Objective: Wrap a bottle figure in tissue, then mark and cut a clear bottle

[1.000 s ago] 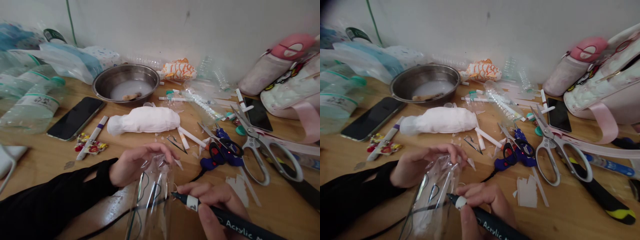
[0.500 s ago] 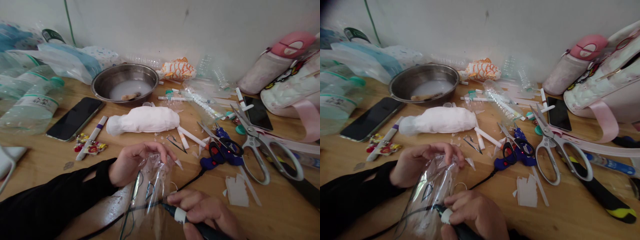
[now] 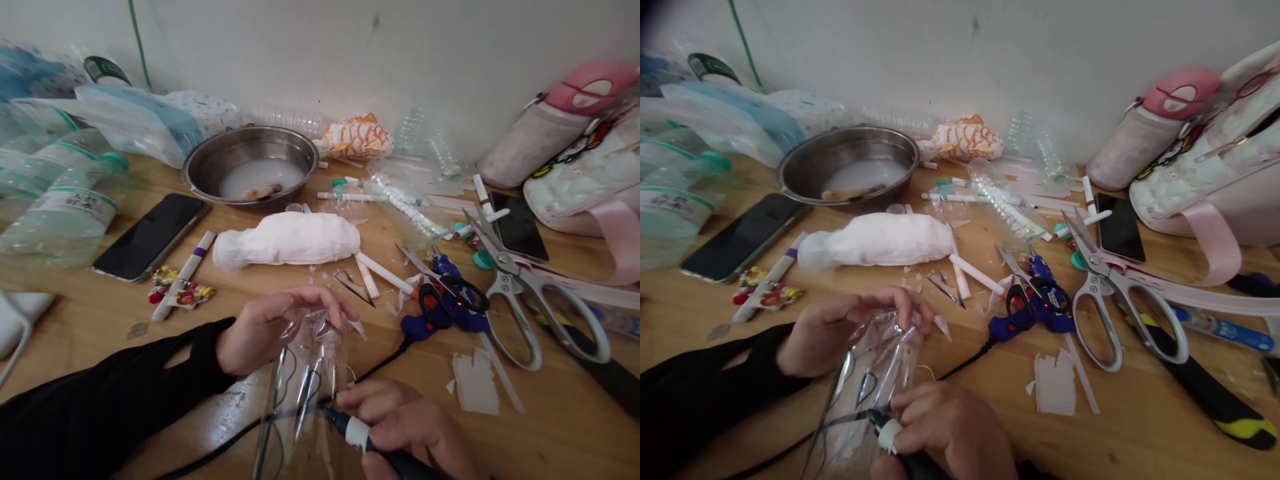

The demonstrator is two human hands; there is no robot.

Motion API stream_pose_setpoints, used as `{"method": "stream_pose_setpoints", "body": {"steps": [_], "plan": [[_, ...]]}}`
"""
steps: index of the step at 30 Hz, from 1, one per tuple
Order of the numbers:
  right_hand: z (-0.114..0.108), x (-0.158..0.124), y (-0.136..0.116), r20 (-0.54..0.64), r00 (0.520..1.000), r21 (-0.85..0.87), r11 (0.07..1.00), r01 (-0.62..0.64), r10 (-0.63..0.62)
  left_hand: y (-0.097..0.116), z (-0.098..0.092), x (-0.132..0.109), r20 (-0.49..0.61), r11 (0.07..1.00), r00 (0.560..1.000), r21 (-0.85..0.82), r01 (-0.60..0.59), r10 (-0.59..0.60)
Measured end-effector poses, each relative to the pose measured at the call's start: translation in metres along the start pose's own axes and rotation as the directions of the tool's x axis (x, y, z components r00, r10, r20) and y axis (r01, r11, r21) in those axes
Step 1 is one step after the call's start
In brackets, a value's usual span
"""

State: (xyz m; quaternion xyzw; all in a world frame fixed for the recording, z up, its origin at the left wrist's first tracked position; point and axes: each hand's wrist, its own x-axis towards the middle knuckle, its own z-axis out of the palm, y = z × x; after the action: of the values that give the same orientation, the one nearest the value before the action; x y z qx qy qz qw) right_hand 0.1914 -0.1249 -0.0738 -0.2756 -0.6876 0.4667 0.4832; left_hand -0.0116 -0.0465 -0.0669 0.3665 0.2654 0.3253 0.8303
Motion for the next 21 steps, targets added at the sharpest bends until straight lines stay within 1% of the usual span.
{"method": "stream_pose_setpoints", "body": {"steps": [5, 10, 15, 20, 21], "plan": [[0.0015, -0.0019, 0.0042, -0.018, 1.000, -0.001, 1.000, -0.003, 0.003, -0.0001, -0.0001, 0.0003, -0.003, 1.000, 1.000, -0.017, 0.003, -0.003], [0.0005, -0.0026, 0.0026, -0.029, 1.000, 0.008, 1.000, -0.009, 0.010, -0.0002, 0.0000, 0.0005, -0.003, 1.000, 1.000, -0.007, -0.004, 0.004], [0.0036, -0.0022, 0.0018, -0.053, 0.999, -0.069, 0.998, 0.000, -0.003, -0.0002, -0.0010, 0.0004, -0.005, 1.000, 1.000, 0.004, -0.006, 0.006], [0.0053, 0.0038, 0.0027, -0.054, 0.998, -0.056, 0.998, 0.023, -0.026, 0.0002, -0.0020, -0.0001, -0.005, 1.000, 1.000, -0.005, 0.008, -0.008], [0.0042, 0.0046, 0.0026, -0.034, 0.999, -0.050, 0.998, 0.031, -0.032, 0.0004, -0.0019, -0.0001, -0.005, 1.000, 1.000, -0.004, 0.008, -0.008]]}}
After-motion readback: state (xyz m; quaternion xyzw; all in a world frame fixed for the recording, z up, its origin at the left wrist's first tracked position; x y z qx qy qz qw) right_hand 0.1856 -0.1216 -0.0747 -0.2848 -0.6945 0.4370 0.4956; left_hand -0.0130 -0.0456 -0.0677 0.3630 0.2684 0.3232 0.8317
